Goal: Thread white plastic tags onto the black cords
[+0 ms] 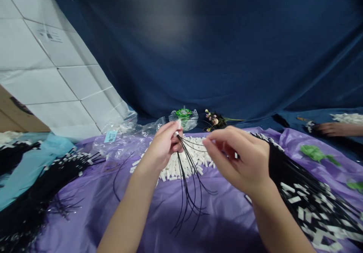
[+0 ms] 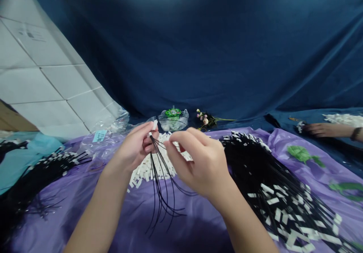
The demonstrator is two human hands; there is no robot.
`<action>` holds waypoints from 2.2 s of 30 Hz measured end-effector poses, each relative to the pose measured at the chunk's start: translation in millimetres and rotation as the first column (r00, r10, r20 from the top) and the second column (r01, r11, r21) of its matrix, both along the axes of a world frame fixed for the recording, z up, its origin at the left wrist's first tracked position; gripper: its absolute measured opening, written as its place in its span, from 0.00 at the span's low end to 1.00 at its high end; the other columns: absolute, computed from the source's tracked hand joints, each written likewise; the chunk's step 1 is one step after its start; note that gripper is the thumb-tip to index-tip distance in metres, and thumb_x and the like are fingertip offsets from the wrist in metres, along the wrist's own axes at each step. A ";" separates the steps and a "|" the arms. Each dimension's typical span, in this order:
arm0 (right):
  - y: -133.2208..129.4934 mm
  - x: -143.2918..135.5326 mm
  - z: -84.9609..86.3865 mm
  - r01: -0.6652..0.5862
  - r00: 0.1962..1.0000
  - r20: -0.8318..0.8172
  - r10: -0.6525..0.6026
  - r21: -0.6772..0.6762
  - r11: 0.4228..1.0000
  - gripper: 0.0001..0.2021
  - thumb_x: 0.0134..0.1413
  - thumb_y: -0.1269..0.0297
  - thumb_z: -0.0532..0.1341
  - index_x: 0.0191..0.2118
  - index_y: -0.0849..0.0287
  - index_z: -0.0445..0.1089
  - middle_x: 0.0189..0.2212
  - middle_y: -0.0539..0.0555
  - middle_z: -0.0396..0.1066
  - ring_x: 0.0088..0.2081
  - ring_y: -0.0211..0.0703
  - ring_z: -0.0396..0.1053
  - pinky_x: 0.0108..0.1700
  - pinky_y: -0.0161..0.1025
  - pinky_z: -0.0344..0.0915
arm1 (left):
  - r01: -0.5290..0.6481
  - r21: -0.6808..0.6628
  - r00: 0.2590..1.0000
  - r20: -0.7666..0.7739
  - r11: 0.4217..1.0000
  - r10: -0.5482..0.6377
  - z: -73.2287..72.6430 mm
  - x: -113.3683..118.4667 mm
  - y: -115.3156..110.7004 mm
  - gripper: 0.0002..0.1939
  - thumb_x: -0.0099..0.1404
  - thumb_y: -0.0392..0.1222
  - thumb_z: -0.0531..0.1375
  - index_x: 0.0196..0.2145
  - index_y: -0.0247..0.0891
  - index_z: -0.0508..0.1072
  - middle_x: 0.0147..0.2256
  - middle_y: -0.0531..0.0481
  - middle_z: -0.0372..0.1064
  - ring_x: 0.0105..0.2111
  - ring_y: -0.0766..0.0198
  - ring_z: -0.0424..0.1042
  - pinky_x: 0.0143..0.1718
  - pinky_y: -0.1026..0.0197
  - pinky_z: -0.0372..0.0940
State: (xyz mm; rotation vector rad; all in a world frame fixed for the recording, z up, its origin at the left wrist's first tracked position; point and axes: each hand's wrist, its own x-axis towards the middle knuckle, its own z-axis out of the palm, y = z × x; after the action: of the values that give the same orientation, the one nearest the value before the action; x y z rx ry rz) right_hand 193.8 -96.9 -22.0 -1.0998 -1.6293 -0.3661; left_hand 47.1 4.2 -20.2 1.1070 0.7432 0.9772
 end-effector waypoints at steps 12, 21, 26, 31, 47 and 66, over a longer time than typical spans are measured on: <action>28.3 -9.8 -17.3 -0.218 0.976 -0.126 0.177 -0.550 0.807 0.08 0.59 0.68 0.58 0.33 0.56 0.75 0.28 0.49 0.72 0.28 0.34 0.65 0.27 0.31 0.54 | 0.030 -0.137 0.993 0.120 0.990 -0.014 3.8 -2.6 5.3 0.10 0.67 0.40 0.55 0.28 0.35 0.62 0.16 0.61 0.47 0.12 0.76 0.50 0.15 0.72 0.48; 31.2 -17.1 -19.1 -0.483 0.859 -0.439 0.262 -0.529 0.698 0.10 0.60 0.64 0.57 0.33 0.61 0.74 0.30 0.52 0.70 0.30 0.34 0.63 0.23 0.27 0.56 | 0.018 -0.133 0.991 0.136 0.991 0.000 4.1 -2.7 4.7 0.11 0.67 0.41 0.55 0.28 0.35 0.63 0.16 0.60 0.48 0.12 0.77 0.50 0.15 0.72 0.46; 34.5 -20.1 -21.4 -0.566 0.795 -0.551 0.255 -0.523 0.637 0.09 0.59 0.63 0.57 0.32 0.61 0.70 0.30 0.51 0.67 0.28 0.33 0.61 0.22 0.27 0.54 | -0.012 -0.113 0.993 0.119 0.993 0.026 3.8 -2.0 4.9 0.11 0.66 0.41 0.56 0.28 0.35 0.63 0.16 0.60 0.49 0.12 0.77 0.50 0.15 0.72 0.46; 35.3 -16.9 -22.5 -0.565 0.779 -0.593 0.204 -0.521 0.640 0.08 0.61 0.62 0.57 0.33 0.60 0.65 0.23 0.47 0.61 0.23 0.31 0.56 0.21 0.28 0.52 | -0.015 -0.113 0.996 0.091 0.993 0.025 5.1 -2.5 4.2 0.12 0.68 0.41 0.54 0.27 0.36 0.62 0.16 0.60 0.48 0.12 0.76 0.49 0.15 0.71 0.48; -19.5 83.0 5.5 -0.916 0.379 -0.646 0.663 -0.157 0.370 0.07 0.60 0.62 0.59 0.41 0.52 0.75 0.31 0.54 0.74 0.27 0.43 0.75 0.25 0.38 0.72 | -0.185 0.073 0.983 0.022 0.980 0.184 -4.6 -4.1 14.5 0.12 0.67 0.45 0.57 0.28 0.37 0.62 0.19 0.59 0.49 0.14 0.77 0.47 0.16 0.69 0.46; 1.9 45.2 13.9 -0.325 0.507 -0.740 0.442 0.311 0.893 0.03 0.53 0.69 0.65 0.32 0.53 0.75 0.16 0.42 0.51 0.14 0.28 0.44 0.13 0.29 0.42 | 0.189 0.179 0.978 -0.129 0.966 -0.167 -10.0 8.4 -12.3 0.13 0.68 0.48 0.55 0.30 0.38 0.61 0.25 0.55 0.56 0.18 0.76 0.49 0.18 0.69 0.45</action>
State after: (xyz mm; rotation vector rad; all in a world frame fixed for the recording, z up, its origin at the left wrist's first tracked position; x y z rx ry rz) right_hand 239.0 -95.0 -8.1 -0.5954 -0.9425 0.3109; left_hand 55.5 -8.1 -30.1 1.3814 0.6370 0.8504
